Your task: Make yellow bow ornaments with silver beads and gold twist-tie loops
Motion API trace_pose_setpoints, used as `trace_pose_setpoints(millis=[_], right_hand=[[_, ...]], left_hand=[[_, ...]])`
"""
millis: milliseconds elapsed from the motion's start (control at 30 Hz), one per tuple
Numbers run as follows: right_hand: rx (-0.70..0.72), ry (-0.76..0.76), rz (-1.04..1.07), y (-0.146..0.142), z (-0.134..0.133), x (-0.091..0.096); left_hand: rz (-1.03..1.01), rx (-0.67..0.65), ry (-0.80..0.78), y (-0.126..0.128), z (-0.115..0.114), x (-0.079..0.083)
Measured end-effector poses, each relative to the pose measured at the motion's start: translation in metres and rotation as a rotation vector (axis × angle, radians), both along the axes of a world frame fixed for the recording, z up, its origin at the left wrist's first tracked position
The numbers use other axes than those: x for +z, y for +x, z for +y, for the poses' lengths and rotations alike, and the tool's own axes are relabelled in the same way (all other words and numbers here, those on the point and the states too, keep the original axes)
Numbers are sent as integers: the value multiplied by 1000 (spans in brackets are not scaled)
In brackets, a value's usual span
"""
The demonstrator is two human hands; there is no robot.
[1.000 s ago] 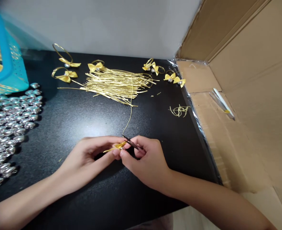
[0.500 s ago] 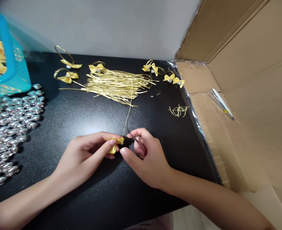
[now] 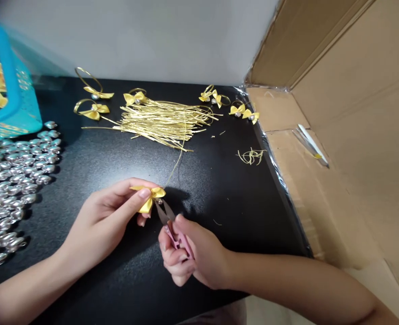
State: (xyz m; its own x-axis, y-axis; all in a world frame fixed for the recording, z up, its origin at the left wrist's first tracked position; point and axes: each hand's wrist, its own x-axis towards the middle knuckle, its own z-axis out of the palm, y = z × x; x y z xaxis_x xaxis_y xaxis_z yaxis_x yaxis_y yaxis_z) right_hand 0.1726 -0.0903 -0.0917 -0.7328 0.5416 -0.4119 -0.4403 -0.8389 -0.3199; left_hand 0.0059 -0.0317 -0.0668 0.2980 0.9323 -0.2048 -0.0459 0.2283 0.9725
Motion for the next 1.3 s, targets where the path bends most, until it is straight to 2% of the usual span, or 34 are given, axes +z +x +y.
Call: trace_pose_setpoints(millis=[267,467,567,1067,1300], right_hand=[[46,-32,147,-1,3,1],[-3,9,145,-4,4,-1],[-20,14,134,-5,4,0],[-64,37,164,-4,9,1],[-74,27,190,-3,9,2]], left_hand=[[-206,-13,-208,-1,1,-7],[-354,4,-429,3,2,-7],[-399,7,-479,4,2,-6],[-452,-20,-488,5,-1,-6],[-493,-88,-416,3,-5,-15]])
